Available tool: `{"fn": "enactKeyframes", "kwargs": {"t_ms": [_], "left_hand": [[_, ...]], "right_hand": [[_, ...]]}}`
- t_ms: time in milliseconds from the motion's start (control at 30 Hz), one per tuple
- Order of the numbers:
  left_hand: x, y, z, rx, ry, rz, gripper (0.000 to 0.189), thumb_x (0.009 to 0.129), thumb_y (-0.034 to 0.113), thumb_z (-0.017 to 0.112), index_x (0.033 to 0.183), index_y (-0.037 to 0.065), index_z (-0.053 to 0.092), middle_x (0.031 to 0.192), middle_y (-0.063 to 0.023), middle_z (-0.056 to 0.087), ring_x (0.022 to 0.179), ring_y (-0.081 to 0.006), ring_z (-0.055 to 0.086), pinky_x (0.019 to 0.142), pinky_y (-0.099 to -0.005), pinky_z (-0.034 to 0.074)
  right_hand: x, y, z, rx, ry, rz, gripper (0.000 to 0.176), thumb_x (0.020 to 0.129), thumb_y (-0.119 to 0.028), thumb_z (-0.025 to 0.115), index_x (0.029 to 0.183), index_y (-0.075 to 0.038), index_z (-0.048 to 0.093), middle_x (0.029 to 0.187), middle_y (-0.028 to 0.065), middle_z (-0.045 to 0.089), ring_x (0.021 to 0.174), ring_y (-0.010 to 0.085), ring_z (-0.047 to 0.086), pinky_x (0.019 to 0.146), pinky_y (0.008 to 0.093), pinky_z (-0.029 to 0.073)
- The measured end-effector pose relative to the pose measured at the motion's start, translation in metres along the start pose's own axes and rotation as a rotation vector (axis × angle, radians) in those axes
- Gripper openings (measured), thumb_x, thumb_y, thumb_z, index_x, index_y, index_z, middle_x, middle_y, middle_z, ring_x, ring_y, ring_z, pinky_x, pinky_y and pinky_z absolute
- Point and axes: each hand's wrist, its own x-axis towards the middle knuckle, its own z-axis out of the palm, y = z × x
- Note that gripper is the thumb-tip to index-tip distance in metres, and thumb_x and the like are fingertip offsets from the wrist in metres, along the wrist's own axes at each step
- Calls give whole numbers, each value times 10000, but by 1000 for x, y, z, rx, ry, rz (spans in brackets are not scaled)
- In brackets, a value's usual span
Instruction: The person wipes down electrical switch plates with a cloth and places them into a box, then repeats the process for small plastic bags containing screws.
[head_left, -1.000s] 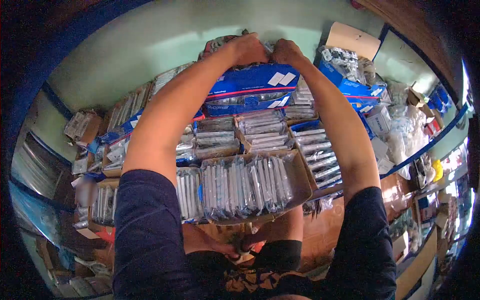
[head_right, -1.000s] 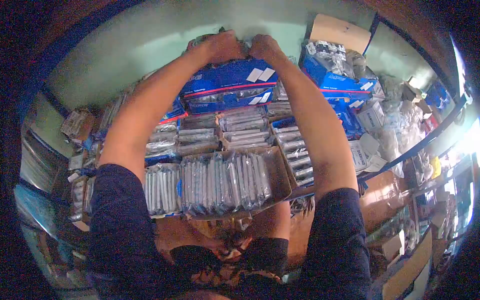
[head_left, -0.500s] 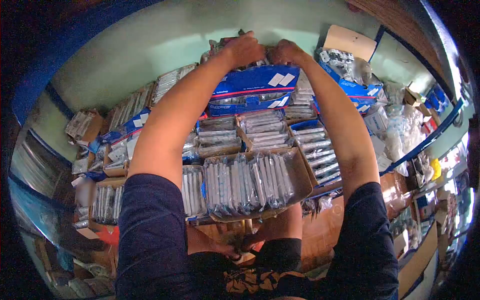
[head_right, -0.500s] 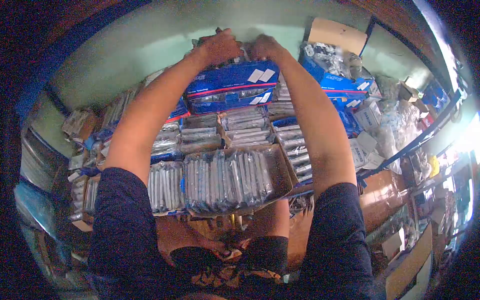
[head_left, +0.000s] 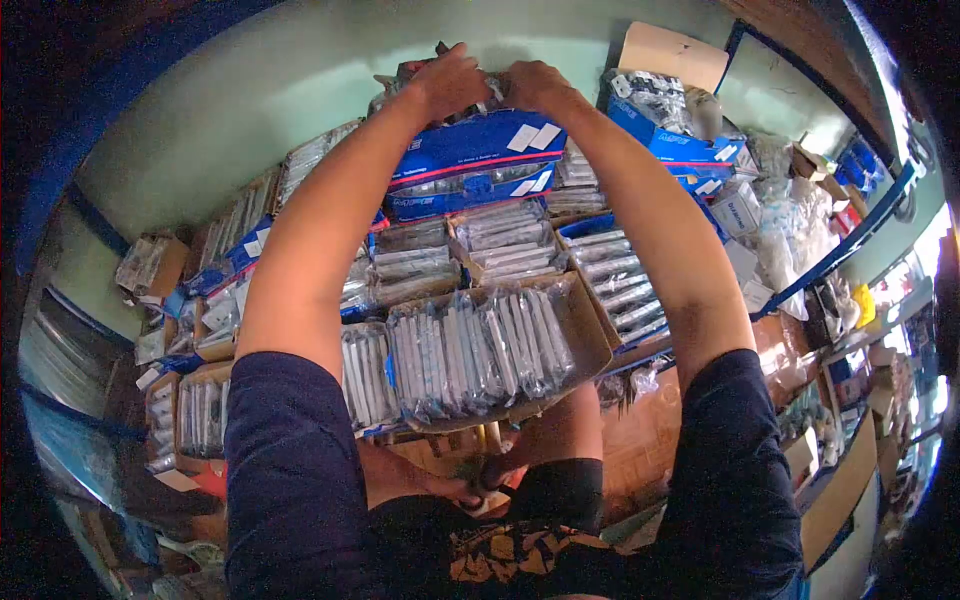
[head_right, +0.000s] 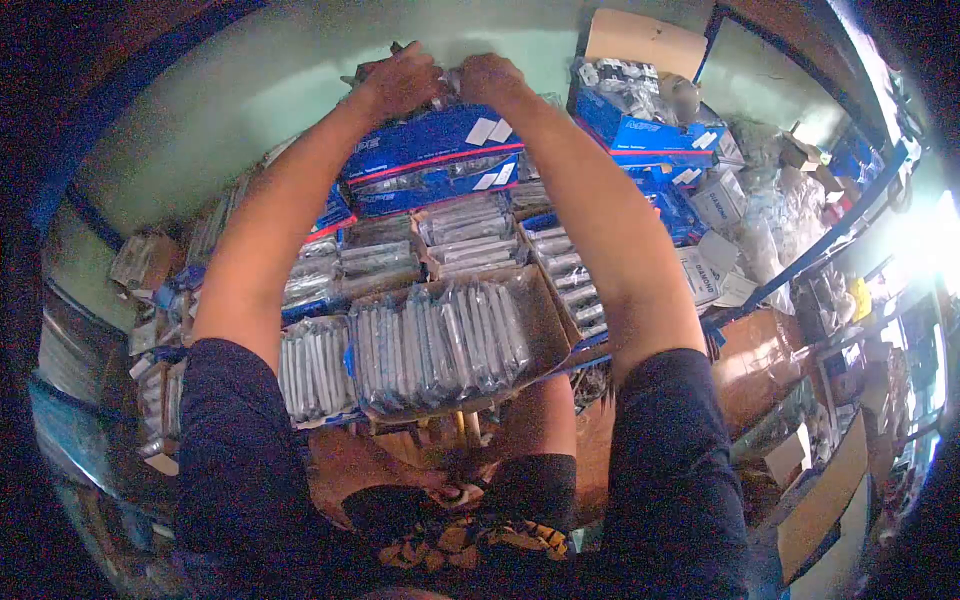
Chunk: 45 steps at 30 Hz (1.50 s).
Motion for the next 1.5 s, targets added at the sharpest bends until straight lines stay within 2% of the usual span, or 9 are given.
{"fn": "enactKeyframes", "kwargs": {"t_ms": [67,200,367,633,833,1000,1200,1433,1500], "left_hand": [[4,-1,4,37,191,76,130,807,190,564,748,260,657,774,72,653,801,-134,643,804,-355,400],[7,8,5,147,207,94,123,803,204,571,743,259,664,791,86,647,787,-135,639,787,-367,402],[10,10,5,-1,10,-46,114,778,202,570,730,231,669,749,17,666,779,-160,652,816,-367,409],[5,9,-3,-199,68,-175,110,773,166,562,782,171,671,744,-37,669,804,-204,665,860,-423,413],[-10,14,12,-181,12,-154,132,779,136,549,843,142,665,806,-55,680,835,-231,668,872,-425,418],[0,4,4,-372,-148,-114,136,781,151,550,852,115,661,887,-77,683,868,-252,662,842,-426,456],[7,12,6,-346,-380,-116,267,813,177,513,1047,128,632,942,-132,666,957,-300,636,835,-494,463],[3,-11,-26,-731,-447,-279,364,810,129,496,1115,252,652,1068,-95,645,994,-305,628,794,-453,515],[1,-15,-26,-729,-524,-296,392,815,123,493,1138,286,644,1118,-82,631,999,-306,625,811,-447,514]], "right_hand": [[13,7,23,-38,0,72,468,801,-451,599,1127,-117,638,1102,139,650,1045,319,617,880,436,510],[-3,-4,4,-15,-38,58,491,771,-418,645,1165,-125,620,1148,137,631,1071,299,608,892,430,507],[-30,-13,-24,94,54,236,429,761,-367,660,1096,-99,651,1107,145,645,1040,307,623,856,417,525],[-18,-5,-27,-4,16,142,402,722,-295,684,1060,-78,668,1060,165,661,1001,328,638,832,449,527],[-6,10,-6,-13,65,-9,502,652,-432,709,908,0,692,907,230,671,874,364,663,796,430,534],[-5,14,1,-63,108,-186,461,744,-403,632,883,33,683,883,215,675,837,378,660,771,436,531],[11,21,24,-135,6,-312,372,821,-360,539,894,-27,687,870,189,675,836,377,648,778,469,507],[9,33,15,-57,16,-268,385,871,-383,484,868,-64,700,918,183,666,891,360,629,780,463,490],[12,55,16,-119,214,-433,402,875,-405,495,858,-59,699,911,188,664,888,361,627,785,454,491]]}}
